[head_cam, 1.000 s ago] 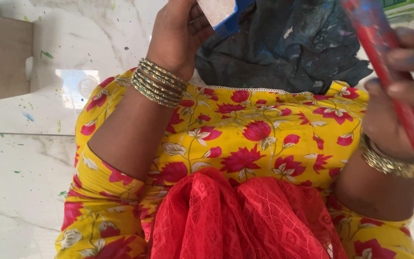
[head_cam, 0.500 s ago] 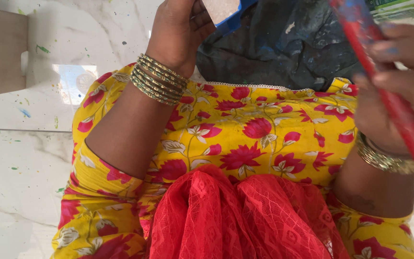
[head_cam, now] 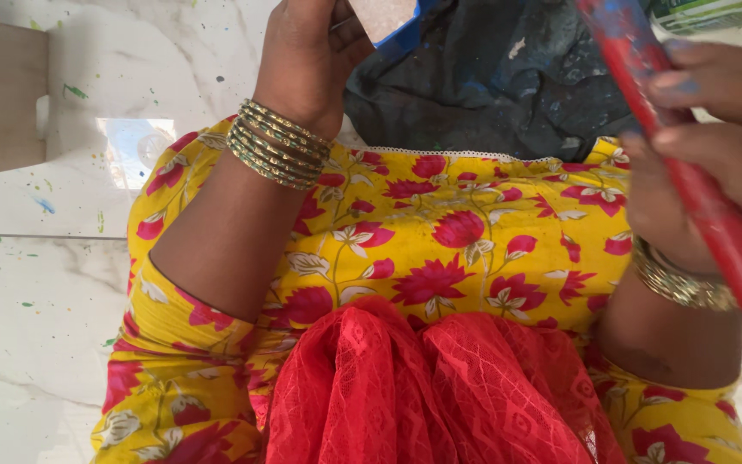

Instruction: The person sits on the floor and paints cardboard organizer pieces blue using a brush, dipping the brush into a paint can between strokes. They rotate each piece to coat its edges and place finished blue pieces with a row of completed organizers on the floor.

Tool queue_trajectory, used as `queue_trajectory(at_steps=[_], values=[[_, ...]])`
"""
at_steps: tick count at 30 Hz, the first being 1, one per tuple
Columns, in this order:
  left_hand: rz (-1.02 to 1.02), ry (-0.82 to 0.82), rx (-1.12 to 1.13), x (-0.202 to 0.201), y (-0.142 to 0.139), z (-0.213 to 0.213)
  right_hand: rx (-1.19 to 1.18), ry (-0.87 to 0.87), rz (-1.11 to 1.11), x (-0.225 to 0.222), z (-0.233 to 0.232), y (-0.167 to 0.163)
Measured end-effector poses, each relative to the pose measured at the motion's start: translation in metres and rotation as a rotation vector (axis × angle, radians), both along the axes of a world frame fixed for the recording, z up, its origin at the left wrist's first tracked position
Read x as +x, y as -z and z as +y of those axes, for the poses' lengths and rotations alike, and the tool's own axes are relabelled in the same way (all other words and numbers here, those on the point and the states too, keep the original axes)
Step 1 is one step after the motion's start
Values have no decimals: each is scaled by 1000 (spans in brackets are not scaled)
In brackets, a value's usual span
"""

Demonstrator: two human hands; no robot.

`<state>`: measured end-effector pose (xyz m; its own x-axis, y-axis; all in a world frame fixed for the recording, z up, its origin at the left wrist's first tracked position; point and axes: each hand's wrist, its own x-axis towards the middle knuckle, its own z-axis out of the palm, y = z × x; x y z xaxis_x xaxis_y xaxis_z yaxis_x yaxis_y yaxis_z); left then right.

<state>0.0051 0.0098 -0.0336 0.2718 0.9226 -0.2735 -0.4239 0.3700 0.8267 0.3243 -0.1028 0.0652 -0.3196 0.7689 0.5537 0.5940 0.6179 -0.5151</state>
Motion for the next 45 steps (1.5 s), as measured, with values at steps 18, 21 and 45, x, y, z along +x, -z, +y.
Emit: queue_trajectory(at_steps=[18,21,45], values=[[62,-24,6,2,-1,5,-470,638,-131,92,-114,38],[51,-20,0,2,-3,5,-284,347,107,75,-89,40],[42,-60,-5,2,-1,7,-270,160,127,81,-80,25]])
